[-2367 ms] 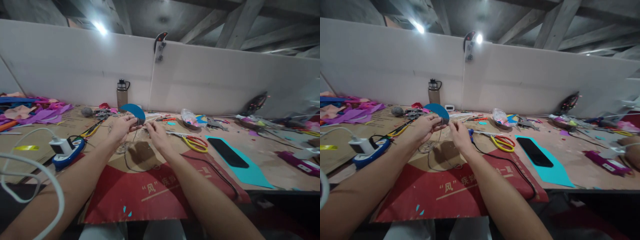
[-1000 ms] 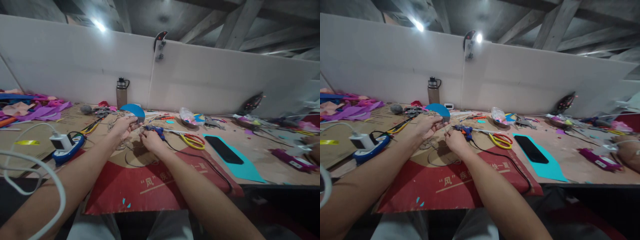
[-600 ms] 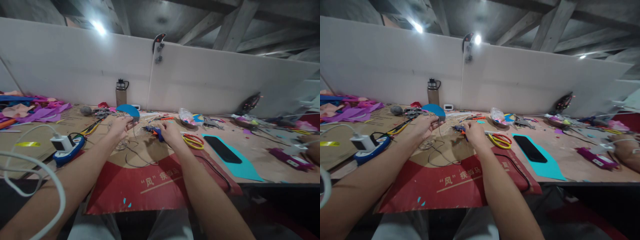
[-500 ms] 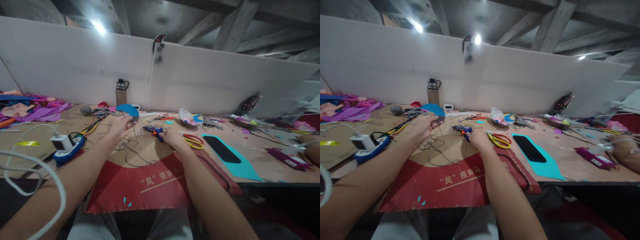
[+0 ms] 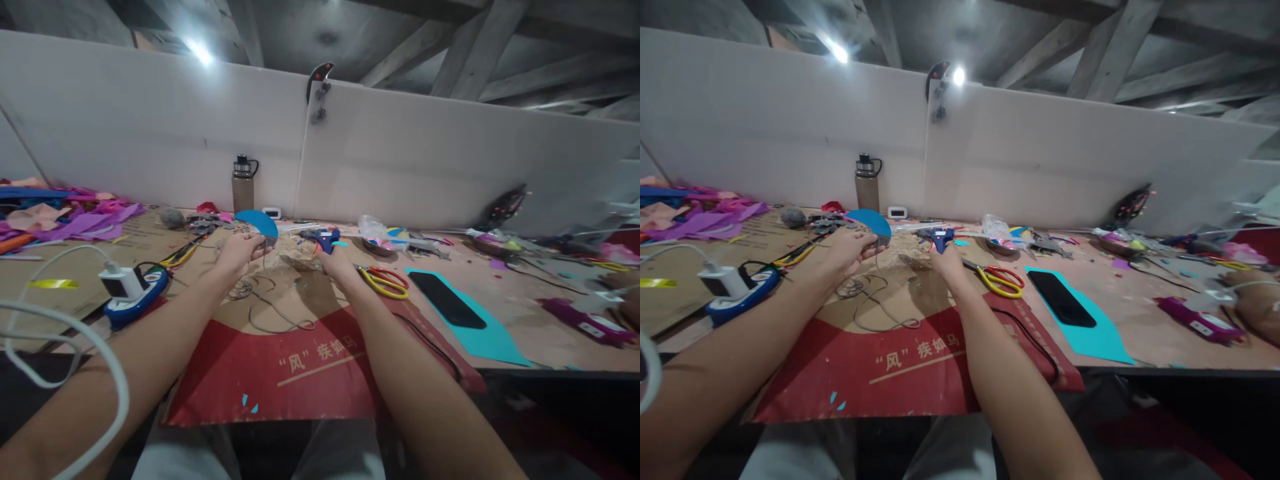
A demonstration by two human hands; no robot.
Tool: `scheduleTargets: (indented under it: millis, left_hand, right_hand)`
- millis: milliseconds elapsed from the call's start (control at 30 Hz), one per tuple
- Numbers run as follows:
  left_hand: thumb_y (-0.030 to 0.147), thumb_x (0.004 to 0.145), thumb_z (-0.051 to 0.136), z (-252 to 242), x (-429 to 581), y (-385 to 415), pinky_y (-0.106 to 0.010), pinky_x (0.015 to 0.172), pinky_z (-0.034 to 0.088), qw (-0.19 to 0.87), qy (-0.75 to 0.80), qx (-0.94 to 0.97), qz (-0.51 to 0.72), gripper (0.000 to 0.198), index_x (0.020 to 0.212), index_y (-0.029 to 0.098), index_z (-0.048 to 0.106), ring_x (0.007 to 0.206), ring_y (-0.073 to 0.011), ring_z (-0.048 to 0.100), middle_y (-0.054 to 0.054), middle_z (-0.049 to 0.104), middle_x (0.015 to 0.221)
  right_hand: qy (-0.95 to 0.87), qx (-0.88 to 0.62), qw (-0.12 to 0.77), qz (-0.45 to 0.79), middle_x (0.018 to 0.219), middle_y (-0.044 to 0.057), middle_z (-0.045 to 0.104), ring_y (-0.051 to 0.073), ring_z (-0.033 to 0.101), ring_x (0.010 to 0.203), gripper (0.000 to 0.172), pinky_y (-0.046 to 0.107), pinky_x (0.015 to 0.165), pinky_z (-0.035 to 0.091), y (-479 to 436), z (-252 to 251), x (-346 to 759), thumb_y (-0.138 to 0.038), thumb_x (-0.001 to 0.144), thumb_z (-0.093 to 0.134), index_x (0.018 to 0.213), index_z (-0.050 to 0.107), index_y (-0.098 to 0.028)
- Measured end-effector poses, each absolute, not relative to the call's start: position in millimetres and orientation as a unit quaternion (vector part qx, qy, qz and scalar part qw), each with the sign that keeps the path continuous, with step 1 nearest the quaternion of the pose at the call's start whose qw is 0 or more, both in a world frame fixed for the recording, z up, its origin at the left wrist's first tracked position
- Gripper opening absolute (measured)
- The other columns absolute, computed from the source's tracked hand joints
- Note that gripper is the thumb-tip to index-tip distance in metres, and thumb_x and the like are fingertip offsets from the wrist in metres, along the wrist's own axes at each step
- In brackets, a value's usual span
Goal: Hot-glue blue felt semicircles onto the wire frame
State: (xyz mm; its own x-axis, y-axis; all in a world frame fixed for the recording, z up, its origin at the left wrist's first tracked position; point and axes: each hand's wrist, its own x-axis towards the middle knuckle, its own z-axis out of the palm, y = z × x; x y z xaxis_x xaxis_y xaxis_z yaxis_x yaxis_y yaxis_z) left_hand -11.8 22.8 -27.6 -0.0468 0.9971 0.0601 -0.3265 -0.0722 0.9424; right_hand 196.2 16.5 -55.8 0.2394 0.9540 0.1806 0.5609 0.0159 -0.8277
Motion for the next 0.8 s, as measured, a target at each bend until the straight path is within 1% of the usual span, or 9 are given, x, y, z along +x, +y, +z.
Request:
scheduleTargets:
  millis: [67,133,200,233,333,433,500,633,800]
  left_hand:
    - [0.004,0.072,0.058,-29,-13,25,-0.027,0.07,0.055,0.553,0.397,0.409,0.607,0.013,0.061,0.009,0.056,0.062,-0.0114,0.063,-0.006,0.063,0.067]
    - [0.004,0.071,0.059,-30,-14,27,-0.028,0.071,0.056,0.547,0.396,0.404,0.616,0.013,0.06,0.009,0.056,0.061,-0.0117,0.063,-0.005,0.061,0.065]
    - [0.004,0.07,0.059,-31,-14,27,-0.029,0.071,0.056,0.541,0.394,0.406,0.622,0.013,0.059,0.009,0.056,0.061,-0.0116,0.062,-0.005,0.061,0.064]
    - [0.004,0.07,0.059,-30,-14,26,-0.029,0.07,0.056,0.539,0.392,0.41,0.623,0.013,0.058,0.009,0.056,0.06,-0.0111,0.061,-0.005,0.061,0.064]
    - [0.004,0.069,0.059,-28,-13,22,-0.028,0.068,0.056,0.531,0.394,0.421,0.621,0.015,0.055,0.009,0.054,0.055,-0.0081,0.056,-0.002,0.057,0.058]
    - [0.005,0.068,0.06,-25,-10,19,-0.029,0.07,0.055,0.52,0.405,0.428,0.619,0.018,0.053,0.01,0.052,0.05,-0.0059,0.05,0.002,0.052,0.052]
    - [0.005,0.067,0.06,-24,-9,17,-0.03,0.071,0.055,0.52,0.408,0.43,0.615,0.017,0.053,0.011,0.052,0.05,-0.0061,0.051,0.002,0.051,0.052]
    - [0.006,0.068,0.059,-24,-6,16,-0.031,0.073,0.054,0.521,0.405,0.436,0.612,0.018,0.052,0.011,0.053,0.051,-0.0068,0.051,0.001,0.053,0.054]
    - [0.006,0.066,0.061,-25,-5,15,-0.034,0.072,0.055,0.515,0.397,0.443,0.617,0.019,0.049,0.011,0.053,0.048,-0.0065,0.048,0.003,0.048,0.05]
  right_hand:
    - [-0.529,-0.607,0.515,0.293,0.075,0.002,0.058,0.013,0.056,0.057,0.022,0.026,0.051,0.047,10,-50,193,-0.025,0.069,0.049,0.091,0.049,-0.019]
    - [-0.504,-0.517,0.597,0.351,0.079,0.0,0.057,0.011,0.054,0.057,0.026,0.024,0.05,0.047,0,-42,188,-0.021,0.066,0.05,0.092,0.046,-0.021]
    - [-0.529,-0.433,0.623,0.38,0.086,0.0,0.058,0.01,0.055,0.061,0.029,0.021,0.049,0.046,-12,-35,184,-0.02,0.064,0.051,0.093,0.046,-0.021]
    - [-0.552,-0.4,0.617,0.393,0.09,0.002,0.059,0.01,0.055,0.063,0.03,0.02,0.048,0.044,-18,-32,182,-0.021,0.066,0.052,0.095,0.047,-0.021]
    - [-0.604,-0.358,0.583,0.409,0.089,0.002,0.06,0.009,0.052,0.06,0.031,0.02,0.047,0.041,-29,-27,178,-0.024,0.069,0.054,0.099,0.048,-0.019]
    - [-0.64,-0.375,0.557,0.373,0.088,0.001,0.061,0.008,0.046,0.056,0.031,0.021,0.048,0.04,-31,-30,177,-0.028,0.074,0.054,0.102,0.048,-0.019]
    - [-0.666,-0.403,0.534,0.331,0.088,0.002,0.062,0.008,0.045,0.056,0.029,0.022,0.049,0.04,-30,-33,176,-0.031,0.077,0.051,0.103,0.049,-0.019]
    - [-0.697,-0.45,0.497,0.257,0.083,0.003,0.062,0.012,0.05,0.063,0.028,0.026,0.059,0.043,-27,-36,175,-0.036,0.078,0.051,0.1,0.052,-0.018]
    - [-0.719,-0.479,0.464,0.195,0.078,0.004,0.06,0.016,0.054,0.071,0.031,0.03,0.067,0.044,-29,-35,174,-0.037,0.08,0.049,0.103,0.052,-0.017]
